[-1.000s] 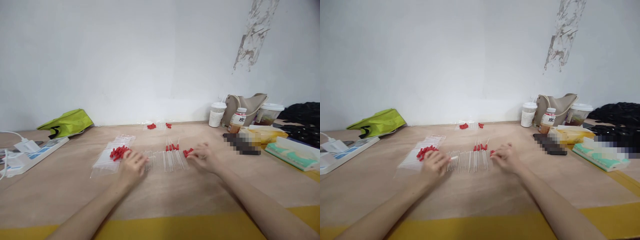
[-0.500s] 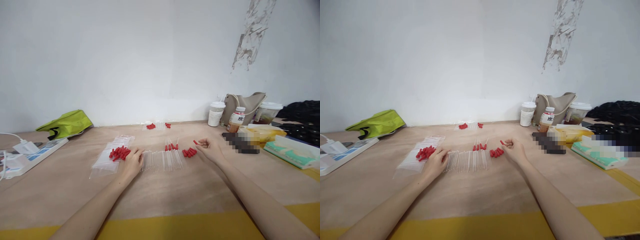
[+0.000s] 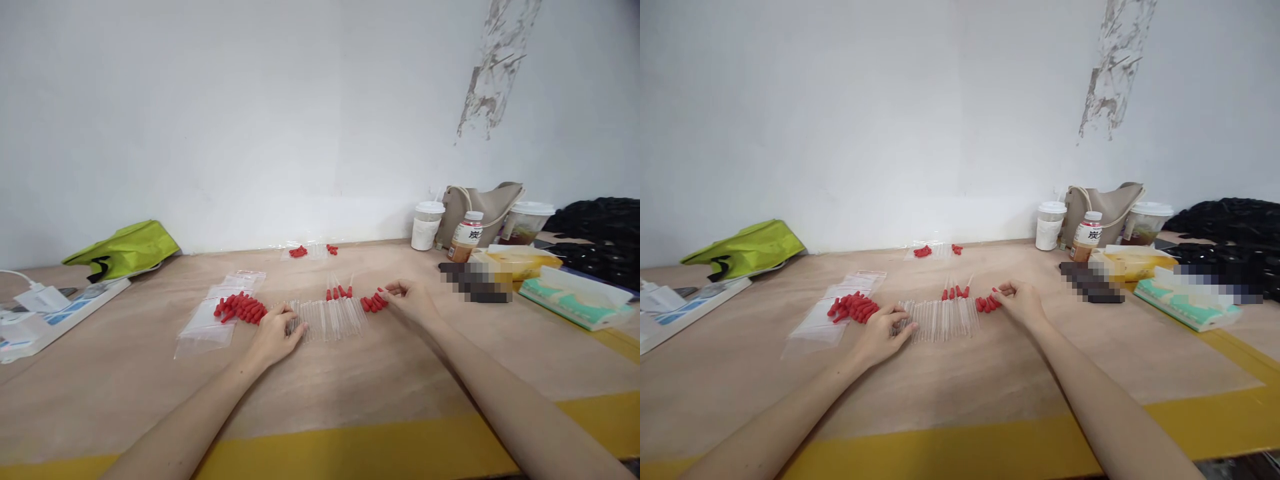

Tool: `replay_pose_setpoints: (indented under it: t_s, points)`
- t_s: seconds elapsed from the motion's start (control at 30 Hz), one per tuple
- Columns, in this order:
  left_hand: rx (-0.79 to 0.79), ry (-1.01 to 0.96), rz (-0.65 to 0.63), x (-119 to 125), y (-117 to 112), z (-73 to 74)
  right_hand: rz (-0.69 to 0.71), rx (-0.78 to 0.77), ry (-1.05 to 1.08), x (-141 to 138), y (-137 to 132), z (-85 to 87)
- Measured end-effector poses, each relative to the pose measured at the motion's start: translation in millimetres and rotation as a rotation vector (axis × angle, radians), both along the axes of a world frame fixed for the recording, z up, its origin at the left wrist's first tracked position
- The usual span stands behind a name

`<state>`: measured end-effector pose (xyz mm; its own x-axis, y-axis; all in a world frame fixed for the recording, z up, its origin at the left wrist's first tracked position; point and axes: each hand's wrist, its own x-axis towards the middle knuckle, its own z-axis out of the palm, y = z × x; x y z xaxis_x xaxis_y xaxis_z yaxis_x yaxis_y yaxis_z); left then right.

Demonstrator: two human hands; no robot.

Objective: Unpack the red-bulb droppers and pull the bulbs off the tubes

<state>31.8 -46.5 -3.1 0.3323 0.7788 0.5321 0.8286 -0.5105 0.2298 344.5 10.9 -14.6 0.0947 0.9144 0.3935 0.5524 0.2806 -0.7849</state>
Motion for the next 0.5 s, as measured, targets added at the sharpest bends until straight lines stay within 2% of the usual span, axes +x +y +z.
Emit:
replay_pose_setpoints:
  t_s: [0.13, 0.37, 0.5]
  points:
    - [0.026, -0.052, 0.043, -2.5, -0.2, -1.3, -0.006, -0.024, -0.036, -3.9, -2.6, 0.7]
    - [0.206, -0.1, 0.141, -6.4, -0.4, 0.1, 0.038, 0.036, -0.236, -18.2, -12.1, 9.9]
    - [0.185, -0.15, 0.179, -9.6, -5.2, 9.9, -0.066, 0.113, -0.275, -10.8, -10.8, 11.2]
